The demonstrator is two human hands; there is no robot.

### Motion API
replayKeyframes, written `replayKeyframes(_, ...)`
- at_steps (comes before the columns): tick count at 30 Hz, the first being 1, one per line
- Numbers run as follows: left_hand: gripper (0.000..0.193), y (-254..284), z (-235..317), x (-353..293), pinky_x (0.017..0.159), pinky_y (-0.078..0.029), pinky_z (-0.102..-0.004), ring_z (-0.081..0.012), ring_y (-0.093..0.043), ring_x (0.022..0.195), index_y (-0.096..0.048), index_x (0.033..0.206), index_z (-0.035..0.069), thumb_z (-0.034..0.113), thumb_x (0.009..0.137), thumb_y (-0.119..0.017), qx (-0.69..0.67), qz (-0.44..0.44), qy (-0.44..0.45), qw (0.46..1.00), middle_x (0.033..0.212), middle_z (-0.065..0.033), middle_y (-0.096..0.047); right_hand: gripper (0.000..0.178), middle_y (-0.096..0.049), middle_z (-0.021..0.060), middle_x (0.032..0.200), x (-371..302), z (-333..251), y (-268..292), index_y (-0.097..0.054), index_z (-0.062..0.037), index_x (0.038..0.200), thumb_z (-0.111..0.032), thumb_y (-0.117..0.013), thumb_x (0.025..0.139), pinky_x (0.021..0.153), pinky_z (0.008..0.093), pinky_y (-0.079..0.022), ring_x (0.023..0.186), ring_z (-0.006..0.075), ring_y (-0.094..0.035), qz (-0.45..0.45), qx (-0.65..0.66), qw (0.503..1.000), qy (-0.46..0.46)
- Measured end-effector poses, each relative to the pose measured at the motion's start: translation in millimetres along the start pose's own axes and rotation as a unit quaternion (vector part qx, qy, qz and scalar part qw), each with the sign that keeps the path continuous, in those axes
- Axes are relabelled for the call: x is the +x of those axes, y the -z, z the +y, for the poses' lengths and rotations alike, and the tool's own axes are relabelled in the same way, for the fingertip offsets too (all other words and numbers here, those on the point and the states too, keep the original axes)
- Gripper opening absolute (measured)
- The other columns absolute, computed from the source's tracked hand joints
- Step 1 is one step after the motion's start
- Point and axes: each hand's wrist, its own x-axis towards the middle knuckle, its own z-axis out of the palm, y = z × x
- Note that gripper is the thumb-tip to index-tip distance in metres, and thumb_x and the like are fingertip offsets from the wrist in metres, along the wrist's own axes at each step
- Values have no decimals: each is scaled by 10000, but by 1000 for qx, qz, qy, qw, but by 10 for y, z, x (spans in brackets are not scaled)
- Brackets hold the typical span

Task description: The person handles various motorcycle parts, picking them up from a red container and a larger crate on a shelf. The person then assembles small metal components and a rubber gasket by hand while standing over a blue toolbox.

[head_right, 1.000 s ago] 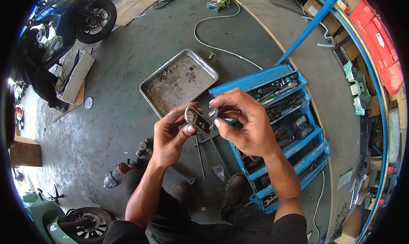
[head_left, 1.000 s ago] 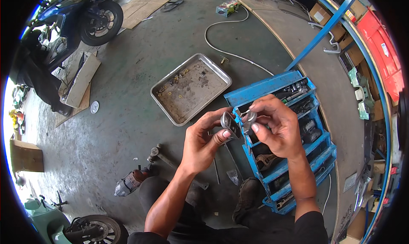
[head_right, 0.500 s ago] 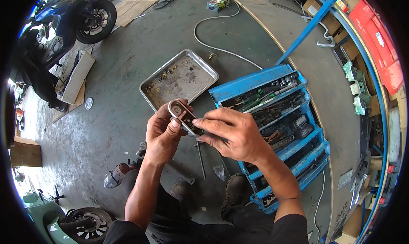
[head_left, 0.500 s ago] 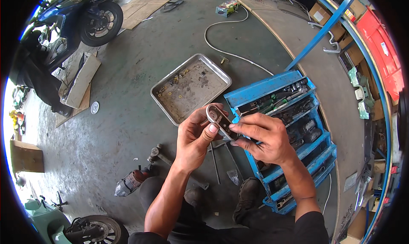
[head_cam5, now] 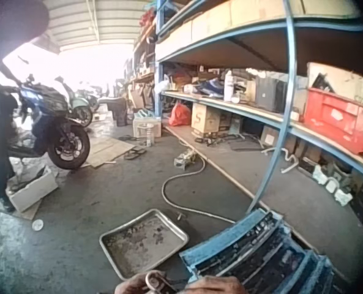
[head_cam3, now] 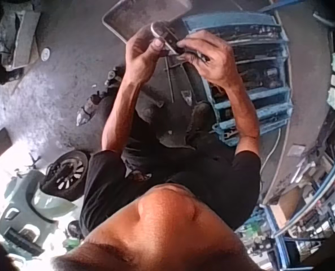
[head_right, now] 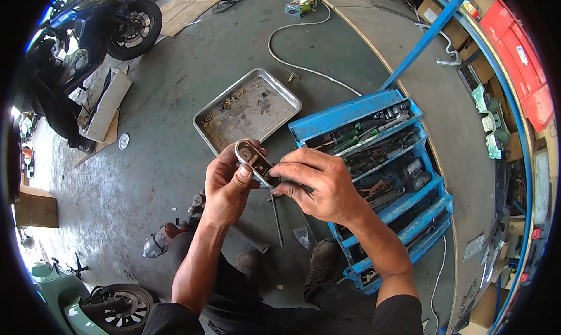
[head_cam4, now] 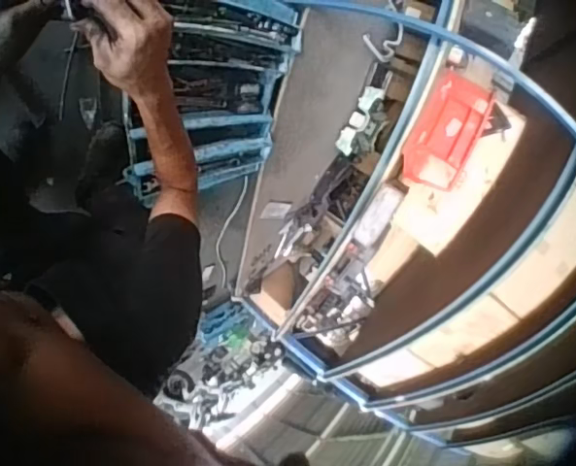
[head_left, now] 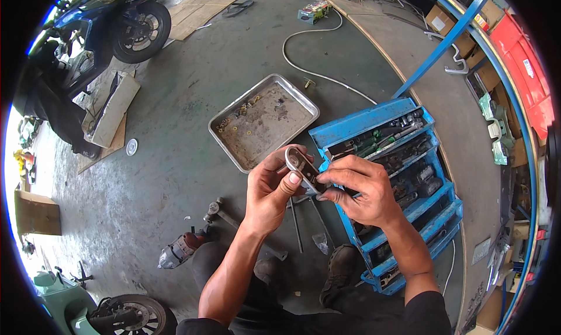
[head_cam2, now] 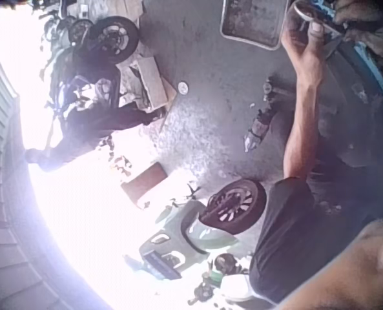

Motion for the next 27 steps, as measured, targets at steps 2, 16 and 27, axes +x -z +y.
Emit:
replayKeyframes(2,491,-6,-7,0,718,-518,-238,-136,-610,1017,-541,1288,12,259,901,-713,2,3,-5,1000,1166,-82,-628,296,-653,60,896,-5,11,-4,-703,-57,938,-30,-813,665,631,335,-522,747,230,-643,8,0,1000,2)
replayKeyframes(16,468,2,-98,-10,788,-575,-309,-170,-626,1021,-522,1295,-1,207,912,-694,-46,45,-30,997,1181,-112,-610,243,-662,54,858,-54,135,-135,-726,-49,913,14,-797,690,578,309,-502,689,204,-630,33,16,999,15)
replayKeyframes(27,463,12,-181,10,777,-582,-303,-164,-628,1010,-526,1287,2,207,909,-698,-49,51,-30,997,1181,-98,-614,257,-667,80,858,-78,75,-167,-726,-28,947,15,-798,703,594,300,-515,711,200,-652,52,29,998,-26)
